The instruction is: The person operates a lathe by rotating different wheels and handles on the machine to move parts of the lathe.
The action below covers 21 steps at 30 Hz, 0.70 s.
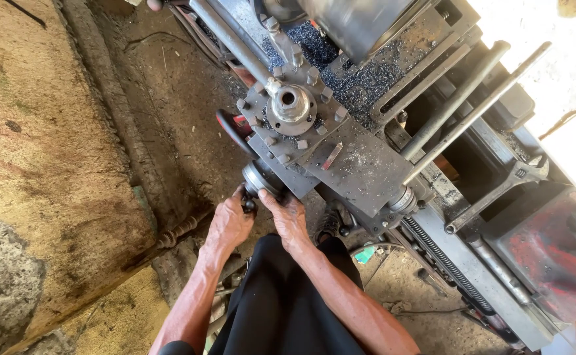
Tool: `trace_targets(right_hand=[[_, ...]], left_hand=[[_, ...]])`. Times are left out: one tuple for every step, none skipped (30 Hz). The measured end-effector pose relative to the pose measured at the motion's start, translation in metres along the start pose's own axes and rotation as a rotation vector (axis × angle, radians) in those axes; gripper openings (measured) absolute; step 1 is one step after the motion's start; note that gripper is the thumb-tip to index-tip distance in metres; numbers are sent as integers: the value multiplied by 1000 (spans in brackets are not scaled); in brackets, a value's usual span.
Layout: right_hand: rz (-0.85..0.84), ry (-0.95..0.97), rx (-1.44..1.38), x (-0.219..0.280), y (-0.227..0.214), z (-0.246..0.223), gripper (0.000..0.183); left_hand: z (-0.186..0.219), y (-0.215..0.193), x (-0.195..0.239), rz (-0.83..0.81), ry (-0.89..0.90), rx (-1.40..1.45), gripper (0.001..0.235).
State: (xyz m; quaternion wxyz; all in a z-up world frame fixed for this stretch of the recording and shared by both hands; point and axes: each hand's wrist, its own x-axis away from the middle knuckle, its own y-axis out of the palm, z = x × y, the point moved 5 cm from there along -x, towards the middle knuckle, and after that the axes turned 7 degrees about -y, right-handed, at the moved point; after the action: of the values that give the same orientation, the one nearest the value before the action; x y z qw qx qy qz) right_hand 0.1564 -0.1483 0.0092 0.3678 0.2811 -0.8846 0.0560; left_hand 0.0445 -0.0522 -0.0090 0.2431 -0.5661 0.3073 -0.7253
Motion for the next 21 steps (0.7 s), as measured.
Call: trace_targets(right_hand=[[0,0,0,-3,-1,4,71],[-4,3,-7,-5,-3,8,71],[-9,6,-14,-8,-4,12,71],[-8,6,-15,-8,-4,11,71],[-11,0,-7,-8,-4,9,72],[-15,-7,1,-8,-4,7,72],[-15,-7,0,-7,-3,5,72],[-20,-8,-22,-7,-1,2,74],[-22,-8,-42,-7,-1,-1,76],[-21,-7,-43,-8,-1,0,76],[-33,-8,-51,-8,0,1,75],[-45,-9,-59,-9,1,3,75],[-45,-8,-59,-6,1,-1,75],[-58,0,-75,-3,1,-5,75],[-71,4,-93,-1,3,-10,76],[-71,3,-95,-4,3,-4,76],[-78,1,-124,-6,2,2,74],[-85,-2,-153,-9,1,8,71],[-84,-4,-154,-13,-1,15,71],[-103,-8,-194,-17,-1,21,72],[-121,-9,-232,-19,-2,28,72]], left_hand=[[4,-7,2,0,0,0,69],[10,-13,4,-30,15,21,64],[15,-18,6,-60,30,42,60],[7,-14,-4,-61,30,41,60],[-1,-9,-13,-76,35,50,54],[-9,-3,-23,-92,39,58,48],[-10,-8,-25,-91,39,57,48],[-12,-12,-28,-105,32,53,45],[-14,-15,-31,-121,26,49,43],[-13,-20,-29,-122,27,49,43],[-13,-23,-27,-178,0,77,39],[-14,-25,-24,-233,-27,106,36],[-14,-28,-25,-234,-28,106,36],[-14,-30,-26,-263,-23,153,33],[-13,-34,-27,-290,-16,199,31],[-15,-31,-34,-288,-15,197,31],[-18,-25,-39,-305,-17,154,30],[-20,-18,-44,-322,-19,111,28],[-23,-17,-54,-321,-16,109,28],[-21,-13,-61,-349,140,-211,33],[-23,-6,-65,-373,294,-531,47]])
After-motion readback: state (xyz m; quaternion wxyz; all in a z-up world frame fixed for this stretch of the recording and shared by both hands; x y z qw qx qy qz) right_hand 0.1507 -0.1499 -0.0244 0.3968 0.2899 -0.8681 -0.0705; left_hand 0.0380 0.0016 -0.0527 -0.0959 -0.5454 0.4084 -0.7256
